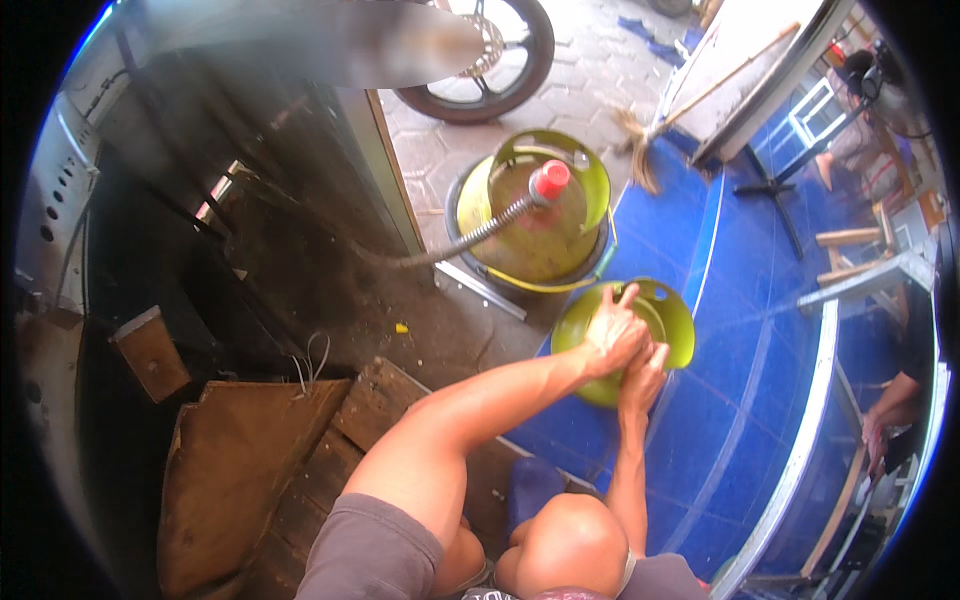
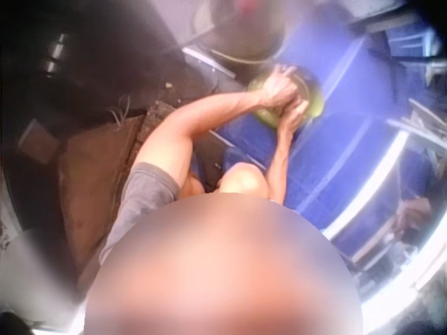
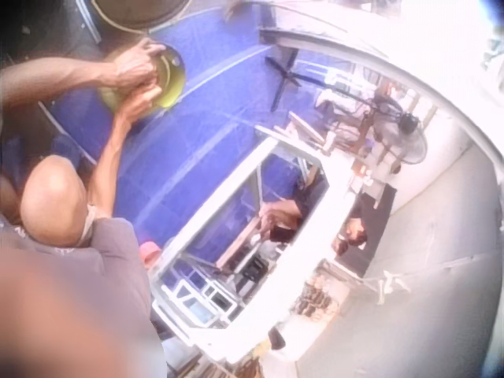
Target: The person sits on the floor and works on a green gas cylinder valve, using a wrench to loosen and tighten components. They then use a lighter to ignite a long metal rod and insert it into a metal container.
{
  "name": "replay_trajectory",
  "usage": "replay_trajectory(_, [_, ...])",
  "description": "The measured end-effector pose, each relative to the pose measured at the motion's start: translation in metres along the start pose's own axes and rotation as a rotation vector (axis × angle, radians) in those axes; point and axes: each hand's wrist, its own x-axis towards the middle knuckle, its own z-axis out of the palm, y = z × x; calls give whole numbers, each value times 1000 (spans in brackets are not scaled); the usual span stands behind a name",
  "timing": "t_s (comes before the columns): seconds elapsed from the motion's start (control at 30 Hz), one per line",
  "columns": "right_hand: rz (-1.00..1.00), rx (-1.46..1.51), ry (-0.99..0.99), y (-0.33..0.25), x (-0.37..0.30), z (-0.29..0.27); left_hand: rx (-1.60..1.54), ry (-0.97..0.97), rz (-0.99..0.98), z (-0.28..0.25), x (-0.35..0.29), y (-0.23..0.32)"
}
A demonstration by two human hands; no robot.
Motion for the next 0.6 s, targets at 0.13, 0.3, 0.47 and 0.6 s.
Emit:
replay_trajectory(0.13, [-186,-98,-104,-1,12,-18,-15,1,1,10,2,-1])
replay_trajectory(0.3, [-383,-266,-337,-1,38,-41,-47,13,-4,17,3,-2])
replay_trajectory(0.47, [-600,-674,-637,-13,91,-48,39,44,-12,13,3,-2])
replay_trajectory(0.6, [-606,-511,-626,-11,94,-54,-32,72,11,11,2,-6])
